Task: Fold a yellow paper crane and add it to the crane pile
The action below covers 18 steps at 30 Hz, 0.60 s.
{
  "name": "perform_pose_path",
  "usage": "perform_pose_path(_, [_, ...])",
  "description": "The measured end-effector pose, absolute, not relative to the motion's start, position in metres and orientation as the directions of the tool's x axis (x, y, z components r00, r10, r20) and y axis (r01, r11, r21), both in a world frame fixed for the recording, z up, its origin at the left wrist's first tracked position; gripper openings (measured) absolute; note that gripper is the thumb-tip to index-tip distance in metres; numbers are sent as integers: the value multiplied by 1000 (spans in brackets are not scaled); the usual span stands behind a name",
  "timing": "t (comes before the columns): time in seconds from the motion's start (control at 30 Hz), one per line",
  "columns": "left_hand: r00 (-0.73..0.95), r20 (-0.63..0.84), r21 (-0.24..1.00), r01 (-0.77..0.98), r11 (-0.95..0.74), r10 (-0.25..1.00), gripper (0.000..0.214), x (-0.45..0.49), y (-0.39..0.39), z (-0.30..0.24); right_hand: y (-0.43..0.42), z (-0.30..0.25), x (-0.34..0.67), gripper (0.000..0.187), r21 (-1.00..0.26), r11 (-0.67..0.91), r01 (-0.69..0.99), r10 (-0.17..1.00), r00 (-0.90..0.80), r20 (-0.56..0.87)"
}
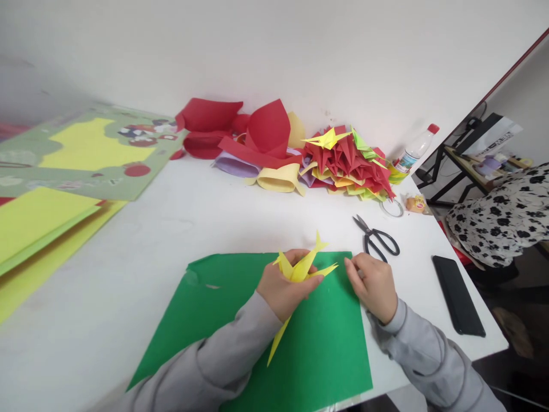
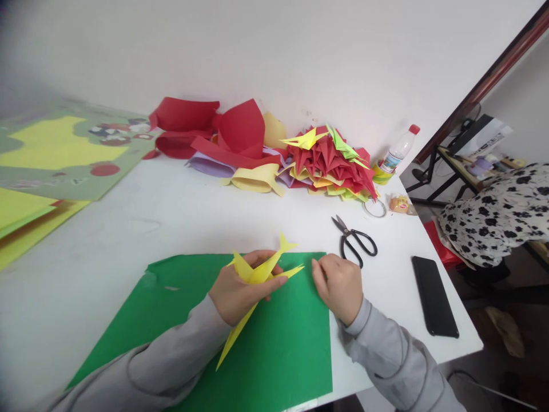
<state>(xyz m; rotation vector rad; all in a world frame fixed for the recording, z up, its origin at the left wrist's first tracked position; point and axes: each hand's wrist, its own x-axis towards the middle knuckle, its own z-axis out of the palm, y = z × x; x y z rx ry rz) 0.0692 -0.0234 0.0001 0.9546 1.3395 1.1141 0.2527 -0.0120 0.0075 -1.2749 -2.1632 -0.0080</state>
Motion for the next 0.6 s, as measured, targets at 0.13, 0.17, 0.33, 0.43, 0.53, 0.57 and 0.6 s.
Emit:
perform_pose_path(0.13, [-81, -231, 973, -48, 227, 970, 31, 69, -23, -1, -18, 7, 248, 17, -490, 573, 657, 798, -311, 517])
perform_pose_path(0.17, [-84, -228, 973, -43, 225, 970, 31, 69, -23, -1, -20, 7, 246, 13, -496, 594, 633, 784, -319, 532])
perform_pose_path(0.33, [-92, -197, 980, -25, 196, 976, 32, 70, -25, 0, -27, 4, 240, 8, -452, 603, 657, 773, -341, 535])
perform_pose_path(0.43, [-81, -206, 979, -22, 205, 975, 34, 69, -24, -1, -25, 2, 240, 8, -403, 600, 691, 767, -353, 536])
perform_pose_path(0.53, [-43, -201, 979, 16, 202, 979, 36, 68, -23, -4, -24, 3, 239, 9, -371, 615, 696, 751, -372, 546])
perform_pose_path(0.57, [-37, -193, 981, 27, 194, 981, 37, 67, -23, -4, -24, 4, 239, 10, -365, 617, 697, 748, -374, 549])
perform_pose_path(0.6, [-34, -185, 982, 34, 186, 982, 37, 67, -23, -5, -24, 4, 238, 11, -362, 617, 699, 747, -375, 549])
